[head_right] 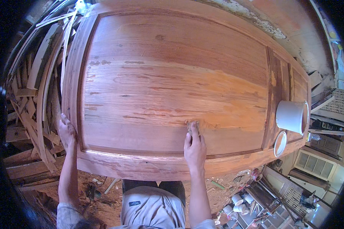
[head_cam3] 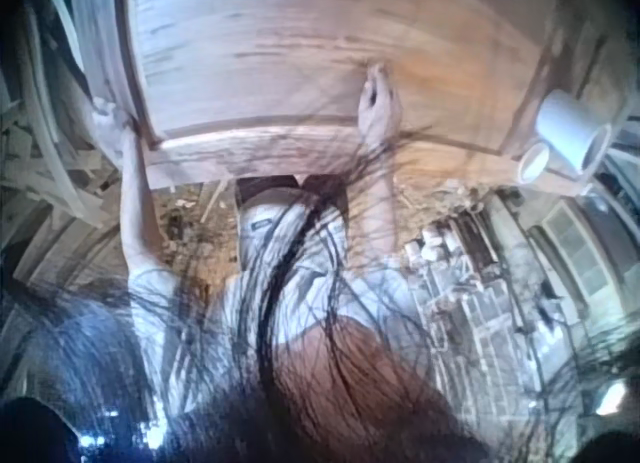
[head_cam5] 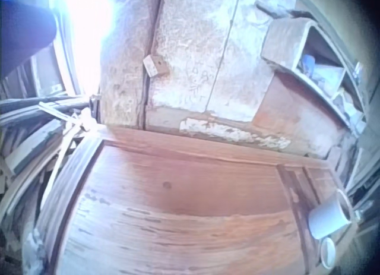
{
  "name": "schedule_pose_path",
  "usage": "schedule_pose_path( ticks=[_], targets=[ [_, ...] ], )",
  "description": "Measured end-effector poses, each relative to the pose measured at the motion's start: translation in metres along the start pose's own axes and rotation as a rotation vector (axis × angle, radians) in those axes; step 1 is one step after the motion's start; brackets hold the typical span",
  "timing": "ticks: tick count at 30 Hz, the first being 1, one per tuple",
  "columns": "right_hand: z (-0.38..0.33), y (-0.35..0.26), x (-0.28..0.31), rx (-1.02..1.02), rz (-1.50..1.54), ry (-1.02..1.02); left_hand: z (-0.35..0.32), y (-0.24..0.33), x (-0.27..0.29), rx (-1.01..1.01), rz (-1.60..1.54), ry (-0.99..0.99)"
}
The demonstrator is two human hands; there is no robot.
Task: The person applies wood filler to a large wooden door panel by hand and using a putty knife, smoothing the material into cracks and imperfections.
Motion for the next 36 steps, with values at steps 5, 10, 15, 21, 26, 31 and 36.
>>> schedule_pose_path(
  ticks=[5, 10, 15, 21, 26, 31, 36],
  targets=[
    [-0.011, -0.004, 0.008, -0.021, -0.044, -0.127, 0.003, -0.006, 0.002, 0.002, 0.044, 0.001],
    [-0.008, -0.012, -0.014, 0.062, -0.004, 0.089, -0.001, 0.004, -0.003, 0.028, 0.051, 0.022],
    [-0.014, -0.021, -0.009, 0.083, -0.01, 0.001, 0.006, -0.01, 0.0, 0.063, 0.018, -0.046],
    [-0.029, -0.026, -0.022, 0.021, -0.041, 0.044, 0.004, -0.009, -0.003, 0.056, 0.029, -0.01],
    [-0.016, -0.038, -0.016, 0.068, 0.004, 0.012, 0.002, -0.003, 0.002, 0.082, 0.053, -0.051],
    [-0.032, -0.035, -0.028, 0.062, 0.02, 0.035, -0.003, 0.006, 0.006, 0.1, 0.072, -0.083],
    [-0.016, -0.055, -0.023, 0.029, 0.046, -0.115, 0.009, -0.016, -0.006, 0.048, 0.04, -0.001]
  ],
)
Point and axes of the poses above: each hand's wrist, its own z-axis towards the middle knuckle, its own x-axis out of the back of the hand, y = z × x, the point moved 5 cm from there along z, towards the middle knuckle, and after that the axes turned 4 degrees about -z, right-handed, at the moved point
